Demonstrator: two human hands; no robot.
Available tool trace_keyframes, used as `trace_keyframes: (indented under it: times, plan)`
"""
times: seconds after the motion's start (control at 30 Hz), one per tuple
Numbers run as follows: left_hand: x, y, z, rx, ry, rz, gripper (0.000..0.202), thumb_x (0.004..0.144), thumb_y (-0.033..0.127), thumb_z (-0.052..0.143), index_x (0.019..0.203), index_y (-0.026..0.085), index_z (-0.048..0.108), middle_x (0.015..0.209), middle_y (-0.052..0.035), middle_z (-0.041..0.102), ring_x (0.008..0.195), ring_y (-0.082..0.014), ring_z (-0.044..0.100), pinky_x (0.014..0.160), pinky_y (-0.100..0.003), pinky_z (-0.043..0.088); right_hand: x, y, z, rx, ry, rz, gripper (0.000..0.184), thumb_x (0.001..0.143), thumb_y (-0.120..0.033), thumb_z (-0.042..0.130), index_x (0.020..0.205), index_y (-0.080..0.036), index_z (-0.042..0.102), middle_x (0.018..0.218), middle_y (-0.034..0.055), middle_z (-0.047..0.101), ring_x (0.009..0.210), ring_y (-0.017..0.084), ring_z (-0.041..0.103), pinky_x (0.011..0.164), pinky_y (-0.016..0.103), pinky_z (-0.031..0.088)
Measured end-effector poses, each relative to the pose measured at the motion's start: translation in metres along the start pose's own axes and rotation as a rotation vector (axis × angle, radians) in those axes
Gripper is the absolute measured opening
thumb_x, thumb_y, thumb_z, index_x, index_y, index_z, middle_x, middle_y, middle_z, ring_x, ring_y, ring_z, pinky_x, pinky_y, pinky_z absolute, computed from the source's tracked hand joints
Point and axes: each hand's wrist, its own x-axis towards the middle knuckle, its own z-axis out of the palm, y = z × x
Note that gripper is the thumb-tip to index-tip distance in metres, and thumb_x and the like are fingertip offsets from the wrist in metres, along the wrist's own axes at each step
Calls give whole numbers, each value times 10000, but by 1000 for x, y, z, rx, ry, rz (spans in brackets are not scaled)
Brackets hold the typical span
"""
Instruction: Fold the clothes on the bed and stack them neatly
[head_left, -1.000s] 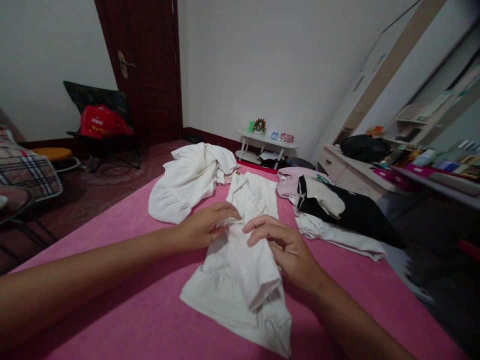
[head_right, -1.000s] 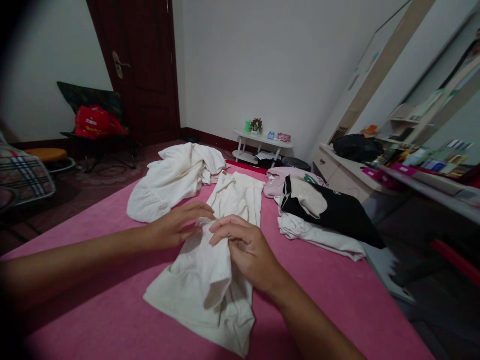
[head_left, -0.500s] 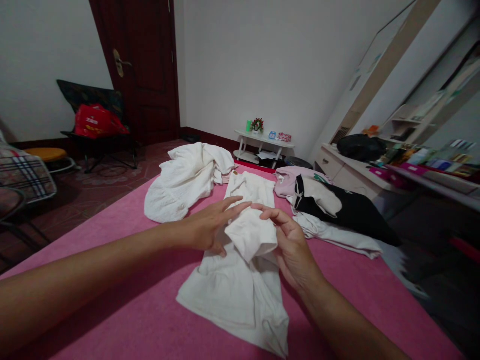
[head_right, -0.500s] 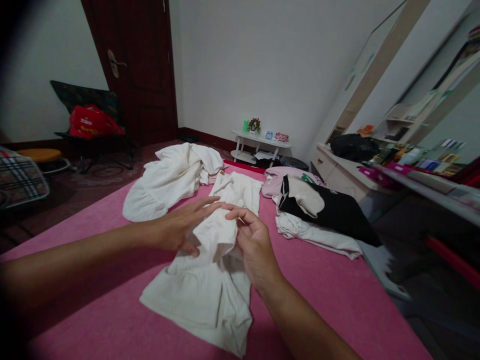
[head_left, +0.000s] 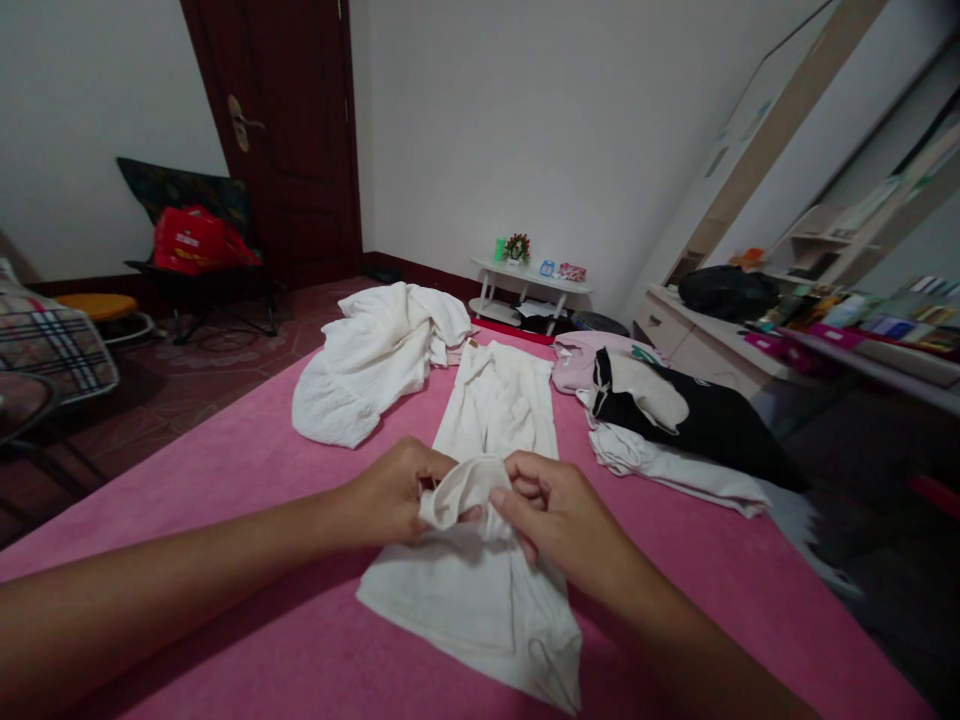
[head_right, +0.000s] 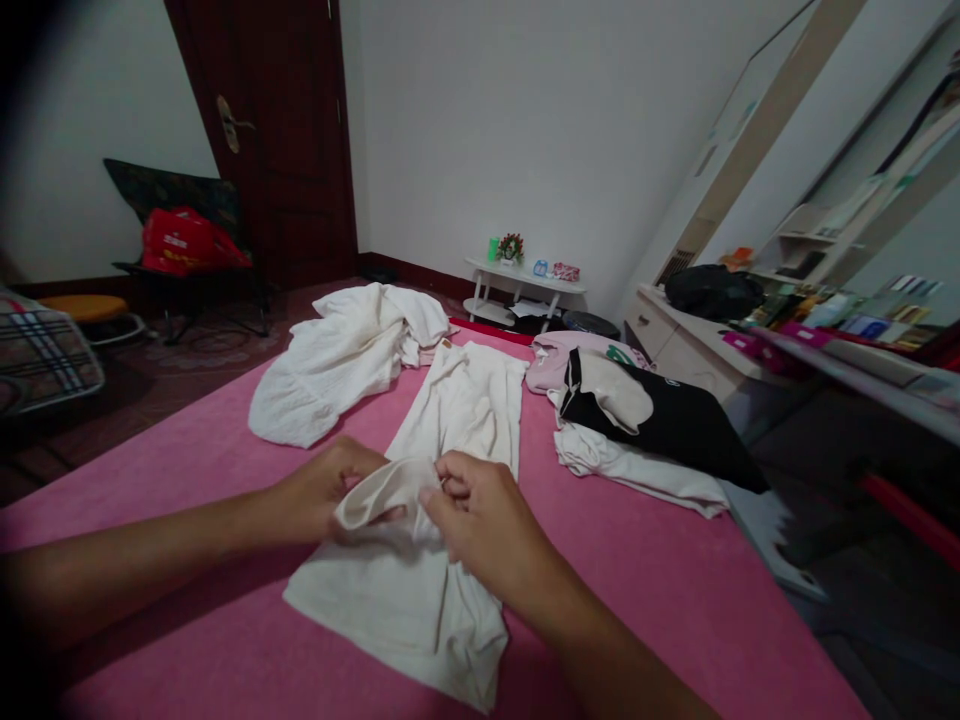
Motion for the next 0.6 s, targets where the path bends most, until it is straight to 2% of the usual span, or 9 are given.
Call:
trace_keyframes:
  times: [0.07, 0.13, 0.2, 0.27, 0.33, 0.4, 0.43, 0.5, 0.6]
  plan:
    - [2, -11, 2, -128, 25, -199, 350, 843, 421, 563, 708, 101, 604, 606, -4, 559, 507, -93, 487, 475, -204, 357, 6, 9, 2, 8, -42, 91, 100, 822, -289, 515, 844, -192, 522, 484, -87, 460, 352, 85, 445, 346, 175, 275]
    - [7, -24, 1, -173, 103, -312, 349, 847, 436, 539, 860, 92, 601, 641, -19, 585, 509, -107, 510, 477, -215, 378, 12, 20, 1, -32, -38, 130, 226, 817, -234, 464, 1038, -190, 487, 500, -95, 495, 347, 100, 479, 345, 177, 287]
    - [13, -34, -3, -70, 164, -342, 355, 814, 378, 578, 1039, 104, 553, 643, -10, 595, 501, -124, 525, 473, -226, 390, 17, 26, -3, -172, -8, 121, 363, 803, -187, 447, 1166, -189, 449, 552, -79, 545, 382, 105, 506, 385, 190, 323]
    - [16, -37, -8, 168, 231, -281, 477, 766, 281, 623, 1199, 147, 475, 731, -12, 625, 552, -141, 556, 519, -250, 428, 16, 27, -6, -426, 84, 51, 420, 805, -179, 484, 1224, -200, 459, 620, -48, 585, 477, 117, 546, 475, 215, 368]
    - [18, -33, -10, 443, 344, -124, 553, 749, 208, 628, 1270, 196, 444, 963, -59, 634, 752, -177, 606, 679, -307, 480, 12, 22, -6, -684, 202, -54, 449, 824, -203, 529, 1269, -234, 469, 750, -5, 632, 637, 149, 598, 581, 248, 396]
    - [18, -24, -9, 617, 404, 48, 464, 796, 199, 589, 1249, 212, 488, 1150, -91, 574, 978, -209, 577, 850, -351, 458, 8, 19, 0, -864, 223, -147, 377, 861, -233, 526, 1236, -266, 516, 910, 28, 645, 764, 175, 616, 640, 268, 401]
    - [19, -19, -8, 654, 380, 116, 378, 833, 215, 559, 1209, 206, 528, 1179, -96, 559, 1044, -215, 550, 895, -353, 438, 6, 18, 5, -933, 181, -176, 309, 881, -231, 502, 1183, -264, 556, 963, 36, 639, 776, 177, 618, 638, 271, 398]
    - [19, -9, -5, 668, 216, 194, 233, 899, 257, 487, 1087, 187, 605, 1099, -86, 595, 1023, -204, 553, 890, -326, 434, 4, 20, 16, -1051, 56, -203, 250, 898, -186, 450, 1089, -233, 605, 995, 48, 630, 732, 167, 615, 603, 269, 385]
    - [19, -2, -2, 665, -9, 180, 286, 955, 285, 391, 942, 171, 653, 886, -62, 639, 859, -177, 584, 803, -291, 443, 2, 26, 25, -1106, -22, -203, 289, 893, -131, 418, 1096, -215, 606, 985, 51, 623, 684, 152, 605, 575, 263, 376]
